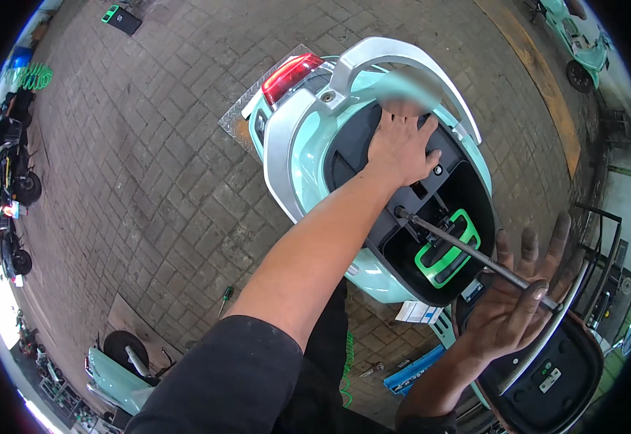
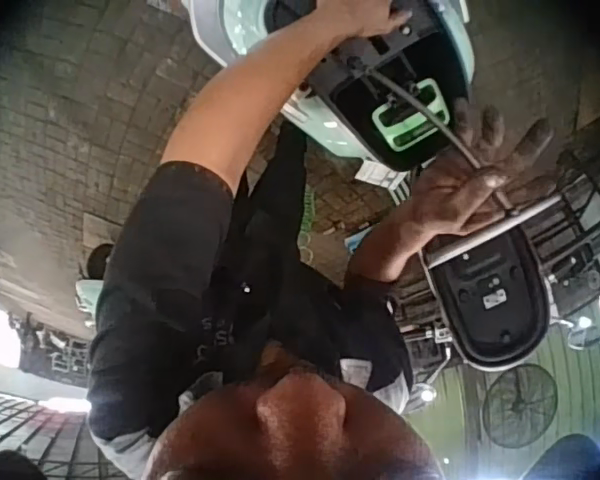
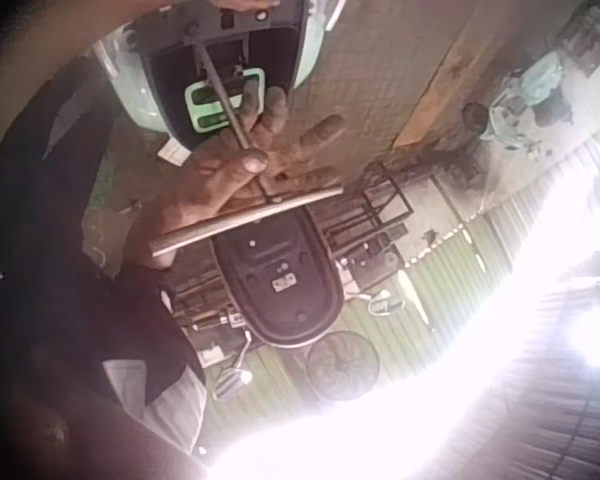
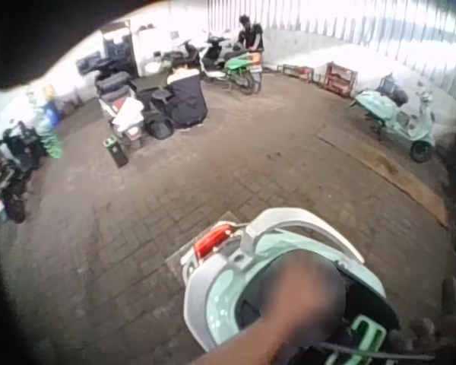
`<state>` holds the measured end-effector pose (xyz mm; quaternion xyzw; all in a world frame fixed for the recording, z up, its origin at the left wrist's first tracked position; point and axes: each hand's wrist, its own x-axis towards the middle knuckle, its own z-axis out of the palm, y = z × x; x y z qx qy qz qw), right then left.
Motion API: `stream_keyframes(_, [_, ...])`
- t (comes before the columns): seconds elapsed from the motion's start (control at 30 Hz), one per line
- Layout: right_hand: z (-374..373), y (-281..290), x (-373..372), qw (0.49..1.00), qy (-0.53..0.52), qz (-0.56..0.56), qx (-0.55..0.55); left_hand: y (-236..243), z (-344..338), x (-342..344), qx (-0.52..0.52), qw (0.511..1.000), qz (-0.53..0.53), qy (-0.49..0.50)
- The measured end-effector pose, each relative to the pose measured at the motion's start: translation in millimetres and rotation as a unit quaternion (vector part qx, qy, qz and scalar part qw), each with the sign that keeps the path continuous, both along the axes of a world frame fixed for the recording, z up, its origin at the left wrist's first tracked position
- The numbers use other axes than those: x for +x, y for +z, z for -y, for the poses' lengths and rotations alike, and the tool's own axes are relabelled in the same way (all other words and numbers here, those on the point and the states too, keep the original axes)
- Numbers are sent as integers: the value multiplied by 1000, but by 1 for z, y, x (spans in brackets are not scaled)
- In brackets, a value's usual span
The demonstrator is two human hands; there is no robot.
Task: The person works on the internal components of a light blue electric scooter. They handle a green battery pack, use a T-handle socket wrench to tighten or loosen bolts inside the compartment under the seat, and manipulate various wires and connectors.
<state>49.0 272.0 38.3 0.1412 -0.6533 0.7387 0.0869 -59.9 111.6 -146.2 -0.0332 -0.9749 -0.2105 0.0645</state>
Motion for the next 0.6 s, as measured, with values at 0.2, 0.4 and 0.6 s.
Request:
stream_keyframes(0.2, [8, -7, 6, 998, -59, -31, 0, -2, -1, 1, -3, 1000, 8, 3])
stream_keyframes(0.4, [13, 10, 4, 922, -256, 36, 287, 0, -3, -1, 2, 1000, 10, -2])
stream_keyframes(0.6, [-29, 94, 10, 587, -159, -207, 766, 5, -6, -6, 25, 1000, 1, 1])
